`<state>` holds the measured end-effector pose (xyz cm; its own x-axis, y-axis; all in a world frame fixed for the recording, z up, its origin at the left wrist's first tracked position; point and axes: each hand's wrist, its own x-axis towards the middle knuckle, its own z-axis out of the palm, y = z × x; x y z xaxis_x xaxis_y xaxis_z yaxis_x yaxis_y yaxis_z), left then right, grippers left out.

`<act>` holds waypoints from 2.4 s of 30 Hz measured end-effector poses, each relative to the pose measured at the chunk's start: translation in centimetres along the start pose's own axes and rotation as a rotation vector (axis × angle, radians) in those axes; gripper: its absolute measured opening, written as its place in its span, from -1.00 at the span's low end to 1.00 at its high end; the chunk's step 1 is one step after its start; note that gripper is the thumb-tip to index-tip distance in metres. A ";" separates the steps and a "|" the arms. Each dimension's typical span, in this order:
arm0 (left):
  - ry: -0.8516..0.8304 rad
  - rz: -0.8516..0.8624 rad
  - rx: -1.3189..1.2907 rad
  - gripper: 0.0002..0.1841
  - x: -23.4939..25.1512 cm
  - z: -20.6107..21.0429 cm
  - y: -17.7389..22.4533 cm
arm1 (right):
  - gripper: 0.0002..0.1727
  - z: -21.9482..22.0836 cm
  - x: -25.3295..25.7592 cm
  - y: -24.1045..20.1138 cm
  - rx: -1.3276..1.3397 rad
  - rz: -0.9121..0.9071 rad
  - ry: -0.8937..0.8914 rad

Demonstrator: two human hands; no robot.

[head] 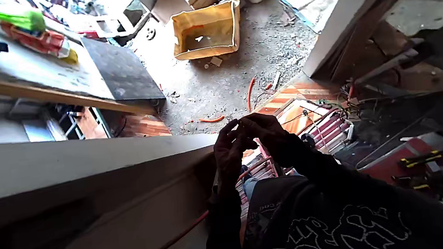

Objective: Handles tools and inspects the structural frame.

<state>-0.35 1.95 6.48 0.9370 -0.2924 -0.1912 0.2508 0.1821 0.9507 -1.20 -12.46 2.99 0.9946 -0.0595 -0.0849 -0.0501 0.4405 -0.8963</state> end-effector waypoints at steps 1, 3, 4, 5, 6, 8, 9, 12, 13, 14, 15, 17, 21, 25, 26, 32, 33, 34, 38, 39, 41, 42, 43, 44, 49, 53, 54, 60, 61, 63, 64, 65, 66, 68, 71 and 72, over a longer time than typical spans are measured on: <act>0.024 0.021 -0.001 -0.59 -0.4 -0.5 0.4 | -0.77 0.9 0.3 0.2 0.017 0.037 -0.009; 0.090 0.058 -0.009 -0.59 -1.0 -1.3 1.2 | -0.76 2.6 1.0 0.5 0.026 0.081 -0.033; 0.128 0.070 -0.005 -0.58 -1.5 -1.8 1.6 | -0.74 3.6 1.2 0.5 0.014 0.106 -0.031; 0.170 0.079 0.024 -0.57 -2.3 -2.1 1.9 | -0.72 4.4 0.8 0.6 -0.013 0.148 -0.015; 0.223 0.091 0.086 -0.58 -3.4 -2.4 2.2 | -0.68 5.3 0.1 0.5 -0.062 0.200 0.016; 0.348 0.220 0.181 -0.67 -4.2 -3.6 4.6 | -0.58 8.6 0.5 -1.4 -0.165 0.221 0.024; 0.397 0.329 0.188 -0.70 -4.4 -4.7 6.3 | -0.57 10.6 0.8 -2.4 -0.197 0.160 -0.012; 0.493 0.680 0.227 -0.78 -5.4 -10.3 12.2 | -0.64 16.1 1.1 -4.2 -0.330 -0.256 -0.175; 0.531 0.787 0.290 -0.80 -6.2 -12.5 14.9 | -0.66 18.1 1.5 -4.9 -0.373 -0.450 -0.220; 0.559 0.904 0.355 -0.81 -7.2 -14.9 17.6 | -0.69 20.1 2.0 -5.7 -0.402 -0.648 -0.263; 0.580 1.010 0.407 -0.82 -8.4 -17.1 20.5 | -0.73 22.4 2.6 -6.6 -0.408 -0.828 -0.288; 0.641 1.172 0.450 -0.82 -10.8 -20.7 26.2 | -0.79 27.7 3.2 -9.3 -0.395 -1.105 -0.326; 0.681 1.392 0.410 -0.83 -14.9 -25.5 37.1 | -0.77 39.1 3.4 -14.8 -0.401 -1.426 -0.421; 0.568 1.467 0.394 -0.71 -17.4 -29.2 45.2 | -0.75 48.1 4.3 -18.3 -0.507 -1.628 -0.440; 0.552 1.459 0.435 -0.66 -18.3 -29.7 46.7 | -0.75 49.6 4.6 -18.6 -0.532 -1.636 -0.443; 0.554 1.481 0.290 -0.61 -21.2 -30.2 55.2 | -0.73 54.2 4.1 -20.5 -0.745 -1.700 -0.542; 0.551 1.485 0.270 -0.59 -21.5 -30.2 56.0 | -0.72 54.7 4.0 -20.8 -0.768 -1.725 -0.550; 0.548 1.487 0.273 -0.57 -21.7 -30.4 56.5 | -0.72 55.3 4.1 -21.0 -0.788 -1.739 -0.552; 0.579 1.468 0.343 -0.51 -22.0 -32.1 58.0 | -0.71 57.8 5.4 -21.4 -0.835 -1.817 -0.534; 0.617 1.466 0.383 -0.53 -22.3 -32.6 58.5 | -0.72 58.6 6.0 -21.6 -0.838 -1.847 -0.520; 0.693 1.450 0.479 -0.57 -23.0 -33.5 59.5 | -0.72 60.0 7.1 -21.6 -0.869 -1.857 -0.492; 0.726 1.450 0.509 -0.58 -23.3 -33.8 60.0 | -0.71 60.6 7.7 -21.5 -0.883 -1.854 -0.481; 0.750 1.450 0.525 -0.58 -23.7 -34.0 60.5 | -0.70 61.1 8.3 -21.3 -0.898 -1.843 -0.468; 0.767 1.455 0.519 -0.58 -24.1 -34.0 60.9 | -0.70 61.5 8.9 -21.0 -0.915 -1.830 -0.448; 0.781 1.482 0.382 -0.56 -25.3 -34.5 62.9 | -0.71 62.2 10.3 -19.1 -0.987 -1.890 -0.354; 0.792 1.481 0.434 -0.54 -25.3 -35.3 64.6 | -0.70 62.4 10.9 -18.4 -0.985 -1.968 -0.299; 0.785 1.485 0.456 -0.53 -25.1 -35.6 65.1 | -0.70 62.2 10.8 -18.3 -0.997 -1.970 -0.290; 0.729 1.589 0.555 -0.53 -24.0 -37.1 68.4 | -0.73 62.2 11.0 -18.0 -0.990 -2.032 -0.214; 0.756 1.601 0.603 -0.53 -23.9 -37.4 69.0 | -0.74 62.2 11.0 -17.9 -0.990 -2.042 -0.202; 0.850 1.599 0.716 -0.55 -23.6 -38.3 70.6 | -0.75 62.2 11.0 -17.9 -1.001 -2.054 -0.183; 0.903 1.584 0.780 -0.58 -23.5 -38.9 71.6 | -0.75 62.2 11.0 -17.9 -1.007 -2.060 -0.174; 0.957 1.566 0.856 -0.61 -23.4 -39.5 72.5 | -0.75 62.2 11.1 -17.8 -1.010 -2.070 -0.162; 1.006 1.552 0.937 -0.62 -23.4 -40.0 73.4 | -0.75 62.2 11.2 -17.8 -1.010 -2.082 -0.149; 1.065 1.533 1.075 -0.64 -23.5 -40.6 75.1 | -0.76 62.2 11.3 -17.7 -1.008 -2.103 -0.130; 1.084 1.503 1.121 -0.63 -23.5 -40.9 77.7 | -0.77 62.3 11.5 -17.5 -1.007 -2.129 -0.087; 1.079 1.496 1.136 -0.63 -23.5 -40.8 78.4 | -0.77 62.3 11.4 -17.4 -1.007 -2.133 -0.071</act>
<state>7.23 61.39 75.52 0.0848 0.0736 0.9937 -0.4335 -0.8952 0.1033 16.70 34.94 44.75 -0.3040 0.3629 0.8808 0.6675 -0.5786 0.4687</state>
